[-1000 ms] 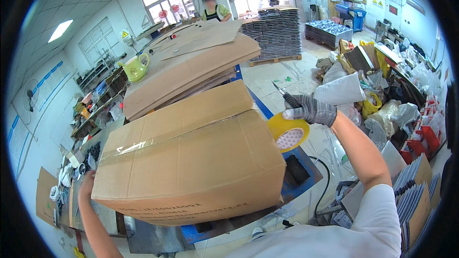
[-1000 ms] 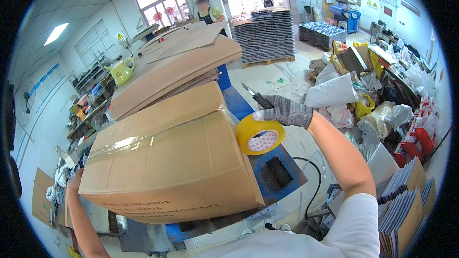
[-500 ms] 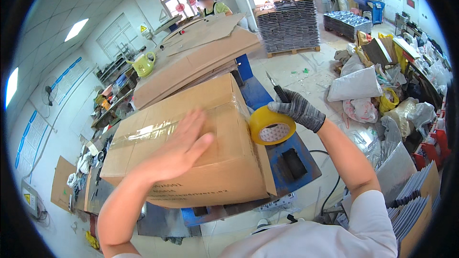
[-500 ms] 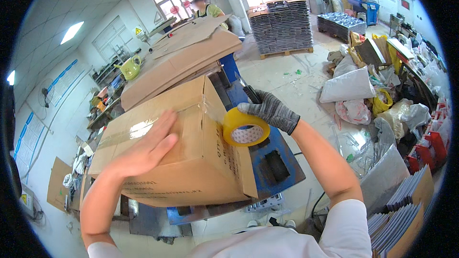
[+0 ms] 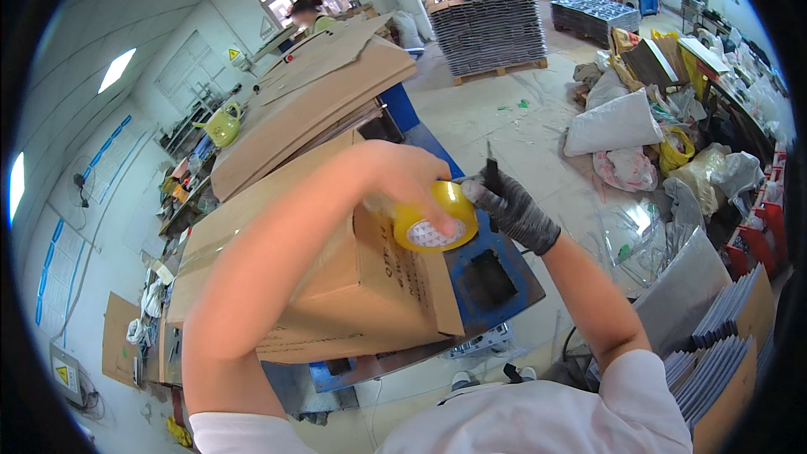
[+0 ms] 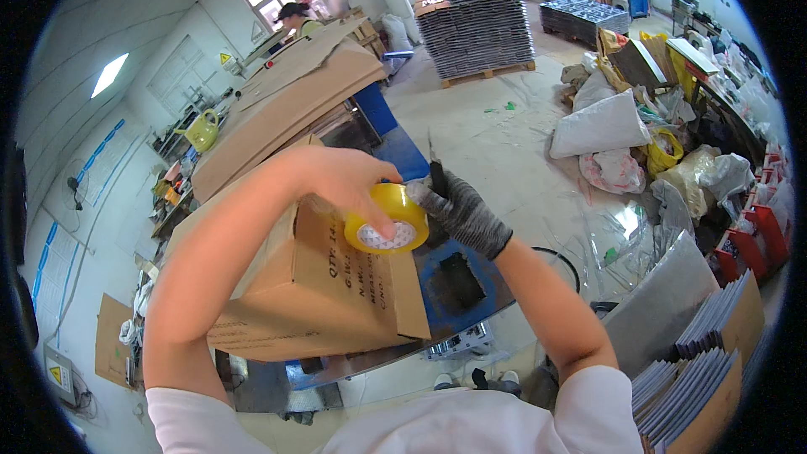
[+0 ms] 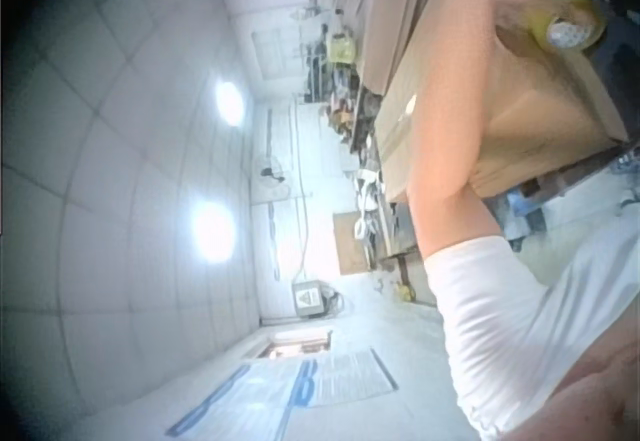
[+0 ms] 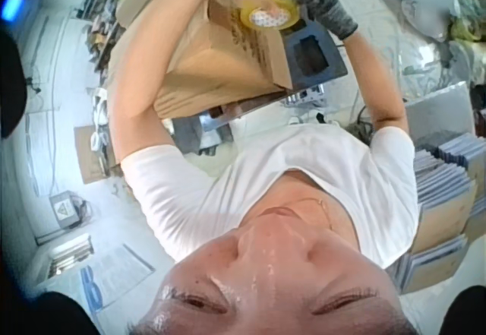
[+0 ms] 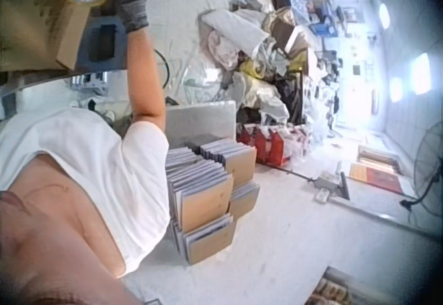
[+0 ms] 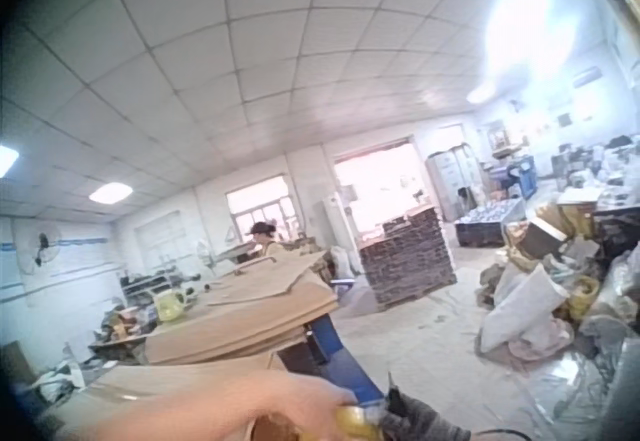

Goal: The person seals a cardboard box with yellow packing tape and a cutter, then opens another box and stacks flat packaged items inside. The person uses a tape dispenser and a utility knife to secure the box flaps.

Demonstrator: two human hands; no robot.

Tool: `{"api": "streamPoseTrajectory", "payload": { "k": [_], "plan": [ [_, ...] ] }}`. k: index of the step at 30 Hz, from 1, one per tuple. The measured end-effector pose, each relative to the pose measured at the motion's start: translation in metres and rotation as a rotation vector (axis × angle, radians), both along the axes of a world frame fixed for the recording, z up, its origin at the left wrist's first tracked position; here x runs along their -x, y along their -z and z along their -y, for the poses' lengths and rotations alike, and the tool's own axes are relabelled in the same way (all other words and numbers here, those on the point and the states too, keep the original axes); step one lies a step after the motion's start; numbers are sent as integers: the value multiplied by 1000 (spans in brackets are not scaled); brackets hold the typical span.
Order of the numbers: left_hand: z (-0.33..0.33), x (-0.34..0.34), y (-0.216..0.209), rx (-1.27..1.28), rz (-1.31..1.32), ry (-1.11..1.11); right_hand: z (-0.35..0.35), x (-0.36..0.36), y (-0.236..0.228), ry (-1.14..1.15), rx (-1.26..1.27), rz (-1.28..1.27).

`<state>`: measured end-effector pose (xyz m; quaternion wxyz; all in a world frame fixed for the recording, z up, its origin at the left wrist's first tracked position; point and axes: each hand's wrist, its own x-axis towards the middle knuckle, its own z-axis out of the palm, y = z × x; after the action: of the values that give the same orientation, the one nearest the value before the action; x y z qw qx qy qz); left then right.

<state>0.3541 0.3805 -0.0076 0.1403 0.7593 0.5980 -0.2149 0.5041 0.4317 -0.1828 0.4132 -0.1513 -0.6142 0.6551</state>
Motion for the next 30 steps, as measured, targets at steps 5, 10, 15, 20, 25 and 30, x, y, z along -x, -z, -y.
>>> {"api": "streamPoseTrajectory", "payload": {
  "k": [5,10,15,20,25,30],
  "plan": [
    [-18,-14,18,82,-339,-15,31,-36,5,285,14,-136],
    [-15,-3,25,151,105,-182,90,-29,-4,192,-142,-97],
    [-27,-4,19,230,198,-235,120,-35,-10,0,-263,84],
    [-36,7,28,248,278,-276,119,-30,-27,231,-465,532],
    [-31,5,20,172,127,-202,111,-34,-80,307,-619,834],
    [-28,24,26,77,241,-108,98,-24,-94,347,-680,889]
  ]
}}
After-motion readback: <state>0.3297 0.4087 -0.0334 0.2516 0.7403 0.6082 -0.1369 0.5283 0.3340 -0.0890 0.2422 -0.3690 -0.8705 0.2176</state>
